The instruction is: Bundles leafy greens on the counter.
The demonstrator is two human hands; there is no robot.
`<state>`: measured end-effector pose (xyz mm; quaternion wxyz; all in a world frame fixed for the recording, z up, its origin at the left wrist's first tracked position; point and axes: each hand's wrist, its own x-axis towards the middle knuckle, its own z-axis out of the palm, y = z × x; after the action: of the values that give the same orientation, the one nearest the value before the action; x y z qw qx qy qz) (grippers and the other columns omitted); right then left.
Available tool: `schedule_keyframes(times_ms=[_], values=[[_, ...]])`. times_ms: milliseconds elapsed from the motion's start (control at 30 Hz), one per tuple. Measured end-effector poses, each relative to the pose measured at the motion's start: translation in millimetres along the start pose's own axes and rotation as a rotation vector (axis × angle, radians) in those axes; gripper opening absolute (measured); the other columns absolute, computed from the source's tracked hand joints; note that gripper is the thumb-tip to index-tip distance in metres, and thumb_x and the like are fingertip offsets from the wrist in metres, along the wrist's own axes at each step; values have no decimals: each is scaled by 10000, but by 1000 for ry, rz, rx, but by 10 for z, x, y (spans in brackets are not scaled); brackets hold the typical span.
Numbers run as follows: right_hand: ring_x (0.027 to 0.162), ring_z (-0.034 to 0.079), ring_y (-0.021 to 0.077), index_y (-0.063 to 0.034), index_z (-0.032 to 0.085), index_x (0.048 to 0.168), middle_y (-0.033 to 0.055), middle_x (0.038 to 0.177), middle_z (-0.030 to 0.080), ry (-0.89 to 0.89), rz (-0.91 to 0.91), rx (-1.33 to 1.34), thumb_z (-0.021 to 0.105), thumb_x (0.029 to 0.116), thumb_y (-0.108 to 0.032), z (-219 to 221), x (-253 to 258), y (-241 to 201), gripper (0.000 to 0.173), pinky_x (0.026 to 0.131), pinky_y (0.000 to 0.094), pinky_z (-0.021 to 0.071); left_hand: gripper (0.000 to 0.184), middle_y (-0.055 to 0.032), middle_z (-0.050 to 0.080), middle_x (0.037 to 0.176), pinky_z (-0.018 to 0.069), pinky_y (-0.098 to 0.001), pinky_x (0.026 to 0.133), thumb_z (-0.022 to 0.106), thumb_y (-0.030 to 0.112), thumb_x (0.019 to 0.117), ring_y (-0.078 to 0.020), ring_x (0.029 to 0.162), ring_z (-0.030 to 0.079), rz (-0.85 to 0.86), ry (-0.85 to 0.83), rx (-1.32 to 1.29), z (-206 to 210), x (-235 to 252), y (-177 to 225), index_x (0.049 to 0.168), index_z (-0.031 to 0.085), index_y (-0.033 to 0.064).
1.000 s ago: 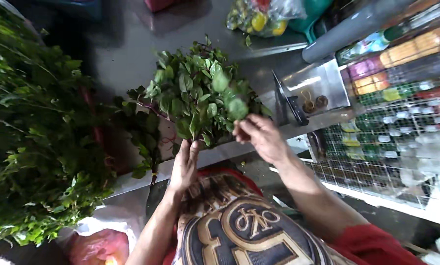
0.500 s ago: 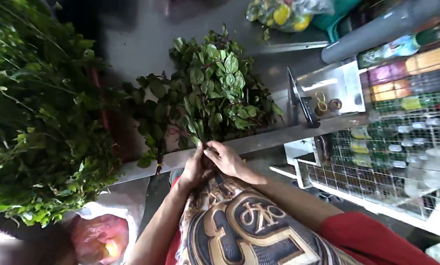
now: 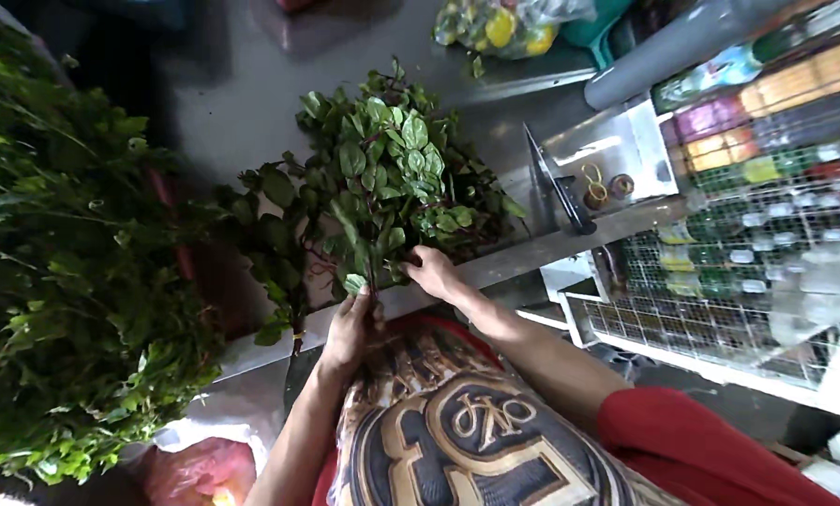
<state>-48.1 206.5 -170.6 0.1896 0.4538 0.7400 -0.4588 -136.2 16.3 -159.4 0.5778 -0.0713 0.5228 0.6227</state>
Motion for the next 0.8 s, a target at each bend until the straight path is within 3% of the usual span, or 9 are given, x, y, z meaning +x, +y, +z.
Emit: schedule_keyframes(times_ms=[67, 167, 267, 367, 533, 667, 800], values=[[815, 686, 182, -10, 652, 1201, 114, 963, 697, -61, -25, 303, 614, 1039, -247, -66, -108, 15, 290, 772, 362, 590, 365, 60, 442, 628, 411, -217, 512, 251, 271, 1129, -53, 524, 427, 63, -40, -27, -86, -77, 69, 982, 543, 106], [717, 668, 109, 3, 645, 1144, 55, 860, 699, -126, -56, 563, 539, 1067, -166, -208, -265, 28, 214, 674, 263, 573, 343, 91, 422, 596, 402, -215, 509, 276, 290, 1117, -36, 511, 406, 106, -83, -23, -186, -264, 312, 1010, 575, 159], [726, 665, 101, -9, 695, 1100, 44, 862, 713, -92, -41, 460, 486, 1098, -211, -314, -279, 46, 291, 675, 257, 558, 226, 96, 456, 607, 420, -193, 519, 401, 289, 1077, -20, 509, 428, 167, -168, 2, -265, -354, 506, 1054, 596, 176], [690, 641, 100, -18, 678, 1079, 39, 819, 681, -100, -92, 623, 420, 1117, -240, -399, -312, 52, 342, 652, 242, 553, 205, 100, 465, 615, 432, -197, 531, 452, 334, 1067, -22, 516, 443, 246, -245, -46, -380, -311, 506, 1066, 600, 192], [684, 624, 68, -104, 687, 1032, 0, 803, 674, -7, -439, 820, 398, 1082, -267, -797, -749, -215, 336, 671, 237, 554, 158, 48, 612, 731, 547, -232, 628, 507, 281, 1062, -60, 618, 597, 314, -254, -281, -370, -260, 330, 1151, 581, 173], [706, 641, 47, -186, 703, 1101, -50, 848, 687, 119, -826, 796, 481, 1084, -401, -1190, -1185, -492, 310, 666, 222, 568, 205, 18, 652, 834, 586, -306, 771, 524, 212, 1042, -111, 760, 661, 233, -312, -240, -304, -181, 152, 1230, 539, 131], [733, 668, 62, -205, 704, 1111, -49, 899, 712, 239, -947, 782, 512, 1076, -383, -1173, -1323, -605, 265, 680, 234, 587, 251, -20, 672, 957, 598, -321, 828, 440, 131, 1061, -124, 850, 675, 15, -333, 70, -243, -85, 41, 1276, 540, 47]])
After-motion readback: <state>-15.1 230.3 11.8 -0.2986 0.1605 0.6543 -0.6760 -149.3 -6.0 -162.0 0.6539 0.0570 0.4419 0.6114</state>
